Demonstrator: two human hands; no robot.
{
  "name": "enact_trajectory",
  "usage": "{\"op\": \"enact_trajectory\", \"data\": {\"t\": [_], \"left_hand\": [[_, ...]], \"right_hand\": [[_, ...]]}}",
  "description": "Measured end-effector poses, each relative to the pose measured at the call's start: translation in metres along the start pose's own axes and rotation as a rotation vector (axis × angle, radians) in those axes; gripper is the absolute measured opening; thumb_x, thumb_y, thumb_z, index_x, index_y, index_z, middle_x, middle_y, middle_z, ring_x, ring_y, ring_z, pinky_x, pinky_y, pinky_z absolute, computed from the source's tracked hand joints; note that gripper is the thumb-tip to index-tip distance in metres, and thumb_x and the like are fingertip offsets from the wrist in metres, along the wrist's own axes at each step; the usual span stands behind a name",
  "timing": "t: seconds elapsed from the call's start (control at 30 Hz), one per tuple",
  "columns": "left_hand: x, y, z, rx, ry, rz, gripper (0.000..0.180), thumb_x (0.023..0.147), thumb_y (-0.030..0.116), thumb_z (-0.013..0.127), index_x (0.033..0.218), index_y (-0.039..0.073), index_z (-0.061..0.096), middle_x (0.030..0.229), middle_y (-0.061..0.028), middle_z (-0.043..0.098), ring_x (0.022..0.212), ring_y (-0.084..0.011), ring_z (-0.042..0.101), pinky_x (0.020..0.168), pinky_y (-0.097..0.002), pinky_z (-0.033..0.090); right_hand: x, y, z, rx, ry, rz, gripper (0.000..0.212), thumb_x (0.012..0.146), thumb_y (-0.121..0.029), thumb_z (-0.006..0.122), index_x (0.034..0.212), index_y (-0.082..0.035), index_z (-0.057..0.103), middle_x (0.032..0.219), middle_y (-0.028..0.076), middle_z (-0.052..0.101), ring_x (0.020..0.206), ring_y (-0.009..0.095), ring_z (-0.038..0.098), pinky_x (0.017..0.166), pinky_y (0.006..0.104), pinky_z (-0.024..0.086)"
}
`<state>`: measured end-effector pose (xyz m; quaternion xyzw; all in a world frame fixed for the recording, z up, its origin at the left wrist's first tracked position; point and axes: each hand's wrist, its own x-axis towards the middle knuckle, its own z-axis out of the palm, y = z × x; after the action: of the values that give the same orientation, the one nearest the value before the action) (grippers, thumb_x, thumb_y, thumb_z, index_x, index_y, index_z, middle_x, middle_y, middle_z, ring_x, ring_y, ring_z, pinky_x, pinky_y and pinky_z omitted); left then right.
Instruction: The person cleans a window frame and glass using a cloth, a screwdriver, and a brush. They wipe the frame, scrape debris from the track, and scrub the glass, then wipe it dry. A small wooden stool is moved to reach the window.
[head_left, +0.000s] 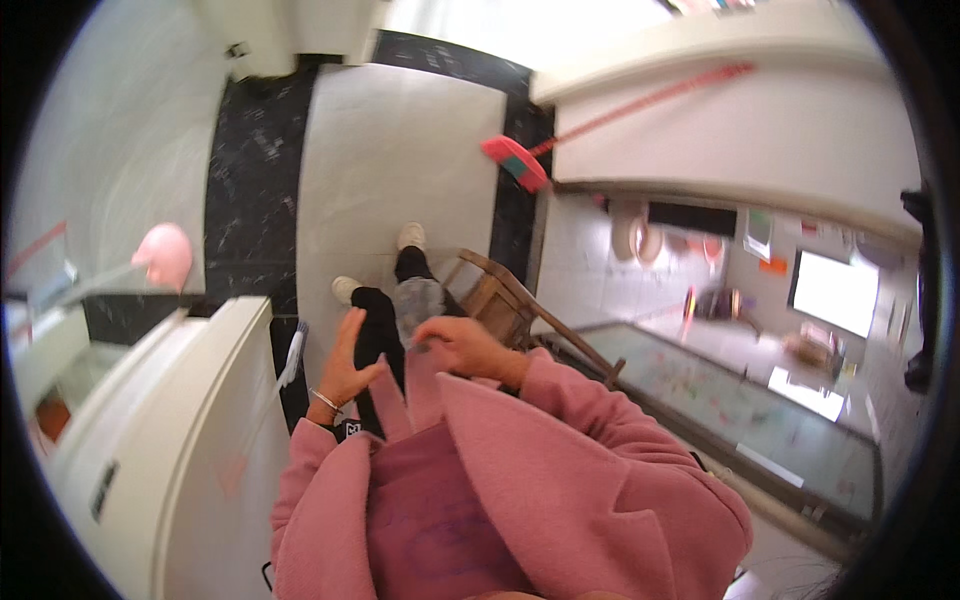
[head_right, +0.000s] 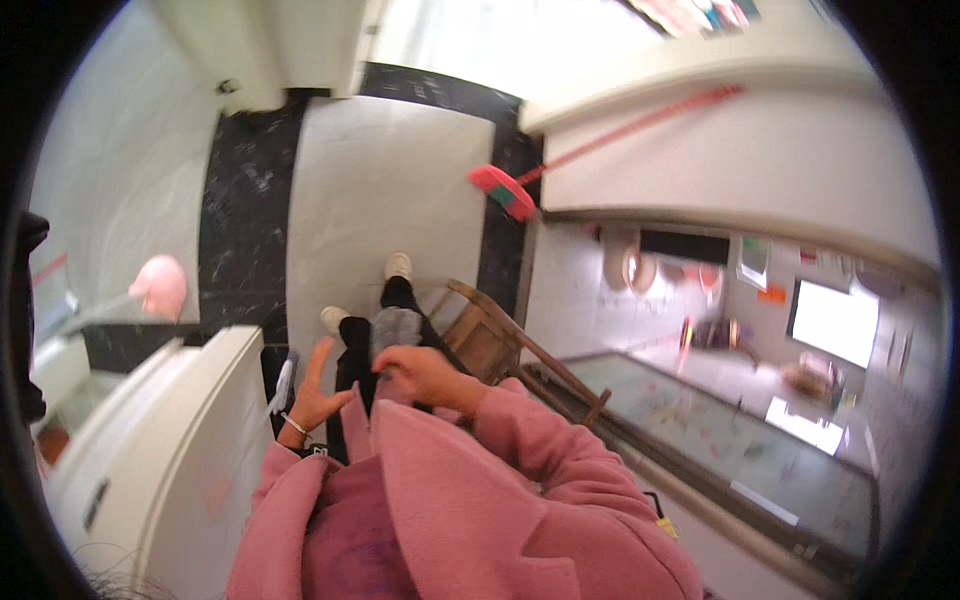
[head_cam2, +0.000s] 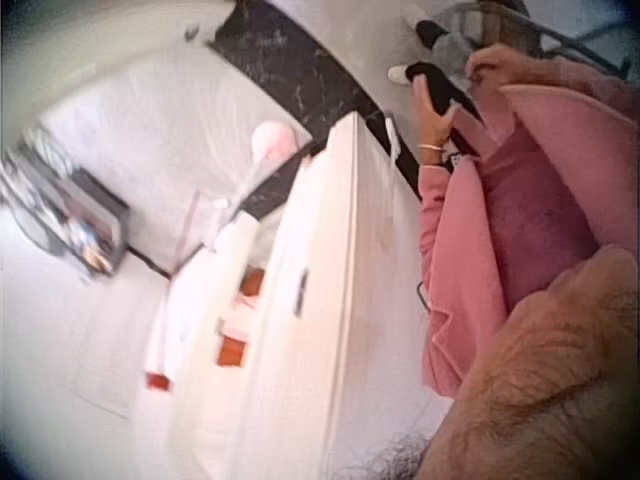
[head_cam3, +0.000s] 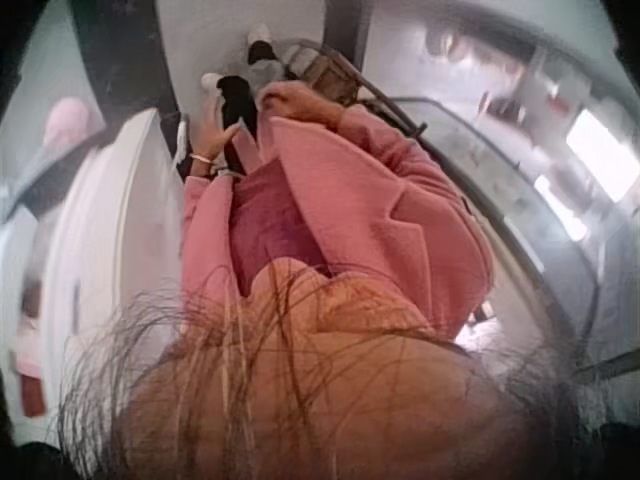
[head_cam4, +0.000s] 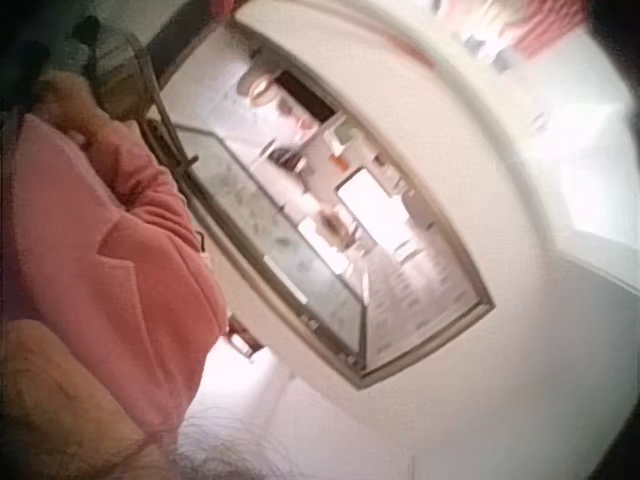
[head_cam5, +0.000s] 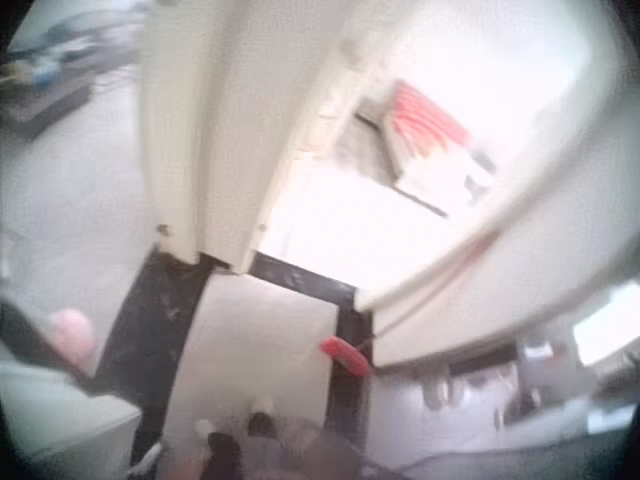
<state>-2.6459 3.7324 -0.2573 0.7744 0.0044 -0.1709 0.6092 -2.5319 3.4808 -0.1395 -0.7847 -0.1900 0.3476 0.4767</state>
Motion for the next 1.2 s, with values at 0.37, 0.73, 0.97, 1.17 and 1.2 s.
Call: {"op": "enact_trajectory", "data": {"t": [0.37, 0.73, 0.97, 1.17, 1.2], "left_hand": [[0.089, 0.045, -0.061, 0.103, -0.231, -0.474, 0.03, 0.089, 0.009, 0.062, 0.116, -0.005, 0.06, 0.099, -0.01, 0.067, 0.09, -0.0156, 0.061, 0.079, -0.0308, 0.05], [0.134, 0.102, -0.118, 0.518, -0.198, -0.738, 0.029, 0.088, 0.013, 0.063, 0.112, -0.003, 0.065, 0.094, -0.0057, 0.069, 0.084, -0.0125, 0.06, 0.075, -0.029, 0.05], [0.207, 0.138, -0.092, 0.579, -0.257, -0.845, 0.027, 0.088, 0.018, 0.065, 0.106, -0.003, 0.066, 0.09, -0.006, 0.069, 0.079, -0.013, 0.061, 0.072, -0.0299, 0.051], [0.255, 0.14, -0.088, 0.738, -0.369, -0.708, 0.033, 0.089, 0.02, 0.064, 0.112, -0.004, 0.065, 0.089, -0.007, 0.068, 0.078, -0.0129, 0.06, 0.072, -0.0313, 0.051], [0.266, 0.137, -0.087, 0.801, -0.399, -0.597, 0.034, 0.087, 0.019, 0.064, 0.111, -0.005, 0.066, 0.088, -0.0078, 0.069, 0.078, -0.0145, 0.061, 0.071, -0.0333, 0.052]], "right_hand": [[-0.135, 0.193, -0.055, 0.058, 0.861, 0.789, 0.05, 0.077, -0.008, 0.064, 0.125, -0.001, 0.056, 0.123, 0.021, 0.06, 0.115, 0.037, 0.057, 0.1, 0.0429, 0.046], [-0.447, 0.356, -0.015, -0.396, 1.14, 1.671, 0.07, 0.075, -0.014, 0.068, 0.137, 0.007, 0.043, 0.13, 0.028, 0.054, 0.125, 0.044, 0.049, 0.109, 0.0455, 0.038], [-0.492, 0.371, 0.024, -0.022, 1.392, 1.665, 0.082, 0.074, -0.008, 0.062, 0.148, 0.005, 0.029, 0.147, 0.03, 0.039, 0.133, 0.045, 0.044, 0.113, 0.0459, 0.032], [-0.476, 0.366, 0.035, 0.425, 1.452, 1.454, 0.069, 0.078, -0.005, 0.064, 0.141, 0.008, 0.038, 0.139, 0.027, 0.048, 0.13, 0.042, 0.047, 0.111, 0.0411, 0.035], [-0.47, 0.362, 0.04, 0.287, 1.308, 1.659, 0.058, 0.079, -0.006, 0.063, 0.133, 0.007, 0.045, 0.132, 0.028, 0.053, 0.123, 0.043, 0.052, 0.106, 0.0431, 0.04]]}}
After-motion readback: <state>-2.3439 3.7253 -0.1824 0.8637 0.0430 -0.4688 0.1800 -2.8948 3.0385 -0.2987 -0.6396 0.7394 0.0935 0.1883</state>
